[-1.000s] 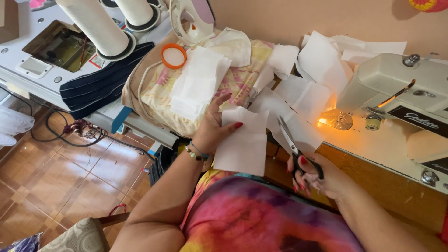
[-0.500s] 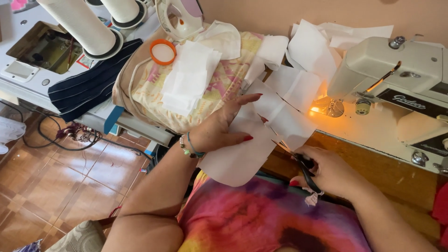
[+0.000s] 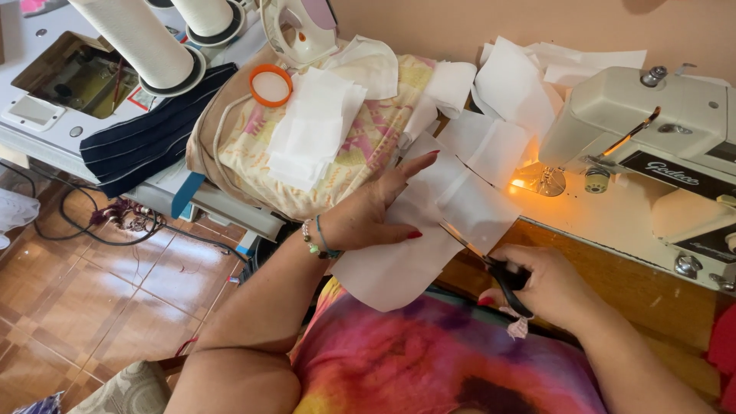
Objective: Cutting small rectangular pieces of white fabric using scissors at a sewing workstation.
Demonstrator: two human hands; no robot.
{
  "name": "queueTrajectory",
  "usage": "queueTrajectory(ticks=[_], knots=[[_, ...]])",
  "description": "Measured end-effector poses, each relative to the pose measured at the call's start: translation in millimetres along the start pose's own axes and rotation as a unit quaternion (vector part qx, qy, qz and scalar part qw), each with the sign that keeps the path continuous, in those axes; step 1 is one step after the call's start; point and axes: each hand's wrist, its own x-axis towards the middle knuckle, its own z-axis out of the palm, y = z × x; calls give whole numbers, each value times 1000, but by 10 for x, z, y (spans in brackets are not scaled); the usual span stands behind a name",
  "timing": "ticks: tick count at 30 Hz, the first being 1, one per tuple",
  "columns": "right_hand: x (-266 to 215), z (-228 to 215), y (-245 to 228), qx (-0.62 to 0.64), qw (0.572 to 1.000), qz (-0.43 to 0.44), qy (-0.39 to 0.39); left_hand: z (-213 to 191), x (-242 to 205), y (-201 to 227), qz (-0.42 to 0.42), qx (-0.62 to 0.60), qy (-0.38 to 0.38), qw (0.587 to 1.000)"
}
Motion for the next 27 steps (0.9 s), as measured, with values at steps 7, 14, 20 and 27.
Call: queueTrajectory(ticks=[7,14,20,27], knots=[[-54,-66,-76,-10,1000,23,-5,29,23,-36,-5,-11,-23,1000],[-10,-90,-413,-51,998,-1,-33,65,93,75,6,-15,-40,999],[-58,27,-142,-19,1000,-4,4,94,114,38,13,-47,-43,998],[-36,7,-283,-28,1000,-11,2,141,180,57,23,-93,-65,993]])
